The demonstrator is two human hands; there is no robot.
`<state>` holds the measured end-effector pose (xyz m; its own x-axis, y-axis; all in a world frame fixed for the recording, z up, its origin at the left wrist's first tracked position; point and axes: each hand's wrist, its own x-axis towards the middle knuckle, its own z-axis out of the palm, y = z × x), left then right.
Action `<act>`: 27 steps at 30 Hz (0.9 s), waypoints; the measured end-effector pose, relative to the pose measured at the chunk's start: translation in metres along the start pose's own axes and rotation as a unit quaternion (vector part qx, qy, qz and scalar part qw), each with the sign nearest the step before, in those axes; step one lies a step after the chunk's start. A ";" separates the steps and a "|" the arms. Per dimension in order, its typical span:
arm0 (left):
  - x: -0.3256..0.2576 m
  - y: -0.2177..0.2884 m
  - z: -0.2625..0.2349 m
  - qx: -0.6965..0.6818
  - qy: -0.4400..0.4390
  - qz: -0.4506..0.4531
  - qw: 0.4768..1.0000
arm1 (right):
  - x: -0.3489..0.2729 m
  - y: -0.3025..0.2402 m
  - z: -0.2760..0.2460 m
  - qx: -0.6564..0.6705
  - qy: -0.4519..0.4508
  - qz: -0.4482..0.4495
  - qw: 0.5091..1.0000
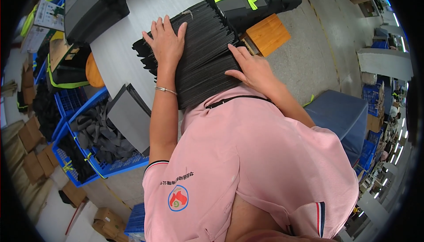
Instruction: The person is counting and stacking black accordion-like protective covers on a workbench.
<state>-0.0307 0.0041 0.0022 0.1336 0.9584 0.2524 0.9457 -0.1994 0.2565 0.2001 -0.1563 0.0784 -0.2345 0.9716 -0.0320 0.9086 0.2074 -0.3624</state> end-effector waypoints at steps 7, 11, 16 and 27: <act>-0.001 -0.001 0.001 0.002 0.003 0.001 1.000 | 0.002 0.002 0.014 -0.069 0.041 -0.026 0.996; 0.001 -0.001 0.001 0.008 0.006 0.002 1.000 | -0.001 0.006 0.018 -0.076 0.069 -0.044 0.994; -0.001 -0.001 0.001 -0.017 0.013 0.008 1.000 | 0.000 0.008 0.016 -0.052 0.081 -0.041 0.995; 0.000 0.001 0.000 -0.021 0.009 0.003 1.000 | 0.001 0.009 0.022 -0.100 0.075 -0.053 0.991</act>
<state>-0.0303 0.0038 0.0025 0.1338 0.9533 0.2708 0.9314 -0.2143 0.2941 0.2007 -0.1558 0.0546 -0.2925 0.9460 0.1398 0.9353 0.3134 -0.1639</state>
